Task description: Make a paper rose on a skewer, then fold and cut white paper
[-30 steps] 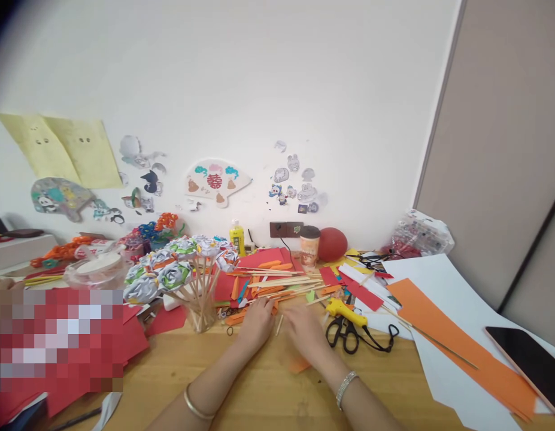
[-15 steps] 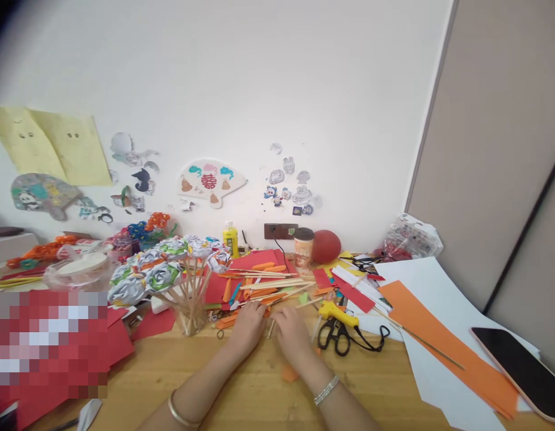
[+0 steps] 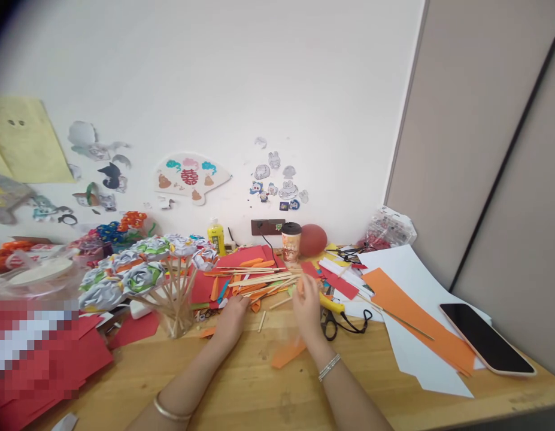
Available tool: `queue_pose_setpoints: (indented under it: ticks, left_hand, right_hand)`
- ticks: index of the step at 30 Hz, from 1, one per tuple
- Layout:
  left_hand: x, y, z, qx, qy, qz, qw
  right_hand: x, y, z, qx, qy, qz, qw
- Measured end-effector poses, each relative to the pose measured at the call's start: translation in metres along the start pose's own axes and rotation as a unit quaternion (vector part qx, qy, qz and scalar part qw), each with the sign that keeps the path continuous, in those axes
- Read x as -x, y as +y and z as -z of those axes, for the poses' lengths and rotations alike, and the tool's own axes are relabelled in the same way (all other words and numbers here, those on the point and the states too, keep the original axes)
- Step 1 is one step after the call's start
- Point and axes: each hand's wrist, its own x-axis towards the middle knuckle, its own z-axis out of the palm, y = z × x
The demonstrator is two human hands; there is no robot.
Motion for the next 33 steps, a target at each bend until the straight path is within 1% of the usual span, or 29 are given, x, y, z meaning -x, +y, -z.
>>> queue_pose_setpoints:
  ticks: [2, 3, 5, 7, 10, 12, 14, 17, 20, 22, 24, 25, 28, 31, 33]
  left_hand:
    - [0.001, 0.000, 0.008, -0.007, -0.005, 0.022, 1.000]
    - [0.002, -0.001, 0.012, -0.011, -0.008, 0.032, 0.999]
    - [0.003, -0.006, 0.022, -0.015, -0.025, 0.047, 0.998]
    - [0.004, -0.014, 0.031, -0.016, -0.064, 0.058, 0.996]
    - [0.006, -0.029, 0.040, -0.012, -0.145, 0.075, 0.987]
    - [0.007, -0.036, 0.043, -0.003, -0.179, 0.074, 0.981]
    - [0.009, -0.042, 0.046, 0.016, -0.197, 0.059, 0.978]
    - [0.012, -0.048, 0.049, 0.051, -0.215, 0.035, 0.975]
    - [0.013, -0.054, 0.050, 0.085, -0.207, 0.026, 0.974]
    - [0.012, -0.058, 0.048, 0.114, -0.187, 0.026, 0.975]
    - [0.010, -0.061, 0.044, 0.147, -0.168, 0.031, 0.974]
    - [0.008, -0.063, 0.041, 0.164, -0.159, 0.035, 0.973]
    - [0.004, -0.063, 0.032, 0.220, -0.132, 0.044, 0.966]
    - [-0.001, -0.057, 0.024, 0.286, -0.111, 0.045, 0.951]
    - [-0.004, -0.049, 0.021, 0.330, -0.101, 0.038, 0.938]
  right_hand:
    - [-0.002, 0.006, 0.000, -0.012, -0.008, -0.048, 0.999]
    - [-0.002, 0.007, -0.001, -0.017, -0.019, -0.058, 0.998]
    - [0.000, 0.009, -0.004, -0.023, -0.039, -0.057, 0.997]
    - [0.002, 0.009, -0.008, -0.034, -0.060, -0.056, 0.996]
    - [0.005, 0.007, -0.013, -0.054, -0.103, -0.059, 0.991]
    - [0.006, 0.004, -0.013, -0.065, -0.143, -0.064, 0.986]
    - [0.006, 0.001, -0.009, -0.073, -0.191, -0.066, 0.977]
    - [0.006, -0.006, 0.003, -0.086, -0.290, -0.053, 0.952]
    - [0.007, -0.015, 0.022, -0.085, -0.401, -0.035, 0.912]
    - [0.007, -0.020, 0.033, -0.046, -0.467, -0.014, 0.883]
    - [0.007, -0.023, 0.040, 0.005, -0.507, 0.018, 0.862]
    - [0.007, -0.024, 0.042, 0.027, -0.513, 0.033, 0.857]
    - [0.010, -0.021, 0.041, 0.056, -0.501, 0.054, 0.862]
    - [0.012, -0.016, 0.034, 0.057, -0.490, 0.054, 0.868]
    - [0.013, -0.017, 0.029, 0.052, -0.471, 0.051, 0.879]
